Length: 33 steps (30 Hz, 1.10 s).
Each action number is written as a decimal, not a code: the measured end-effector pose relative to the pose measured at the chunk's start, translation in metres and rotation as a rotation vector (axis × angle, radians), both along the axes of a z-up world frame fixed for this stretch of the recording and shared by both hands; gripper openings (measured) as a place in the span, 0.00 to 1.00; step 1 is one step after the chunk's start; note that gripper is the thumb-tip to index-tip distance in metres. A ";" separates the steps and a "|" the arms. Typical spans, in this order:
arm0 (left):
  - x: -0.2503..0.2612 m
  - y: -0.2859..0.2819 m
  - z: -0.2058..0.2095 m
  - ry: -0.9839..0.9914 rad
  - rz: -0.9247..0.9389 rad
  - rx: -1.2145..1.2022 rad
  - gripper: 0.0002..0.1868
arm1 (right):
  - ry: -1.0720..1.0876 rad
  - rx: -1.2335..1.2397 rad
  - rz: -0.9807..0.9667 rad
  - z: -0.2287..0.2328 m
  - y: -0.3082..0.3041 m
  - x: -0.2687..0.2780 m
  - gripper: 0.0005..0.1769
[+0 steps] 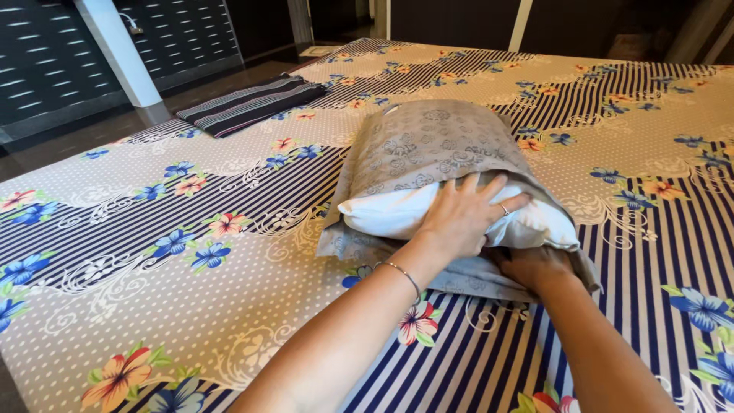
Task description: The person places a pillow into a patterned pillowcase on a bed. They align the pillow, tuck the corners, and smooth the case to fit the pillow neatly.
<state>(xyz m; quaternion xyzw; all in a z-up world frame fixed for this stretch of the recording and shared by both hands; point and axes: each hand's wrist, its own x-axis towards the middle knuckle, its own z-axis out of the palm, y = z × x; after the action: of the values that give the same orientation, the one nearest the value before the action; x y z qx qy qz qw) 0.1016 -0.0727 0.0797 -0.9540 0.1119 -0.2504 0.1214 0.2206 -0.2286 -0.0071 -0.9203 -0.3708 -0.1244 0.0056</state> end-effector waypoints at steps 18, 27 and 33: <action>0.042 -0.018 -0.071 0.300 -0.294 -0.233 0.26 | -0.160 0.286 -0.314 0.003 -0.040 -0.092 0.18; 0.100 -0.007 -0.075 0.004 -0.425 0.062 0.26 | -0.315 0.680 -0.207 0.021 -0.039 -0.088 0.12; 0.080 -0.013 -0.077 0.135 -0.391 0.023 0.22 | -0.285 0.747 -0.317 0.009 -0.039 -0.082 0.11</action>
<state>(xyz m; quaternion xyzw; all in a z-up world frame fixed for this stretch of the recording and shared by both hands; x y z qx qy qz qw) 0.1818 -0.0855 0.0031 -0.9273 0.3055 -0.2033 0.0734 0.1386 -0.2679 0.0014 -0.8744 -0.1514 -0.3752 0.2678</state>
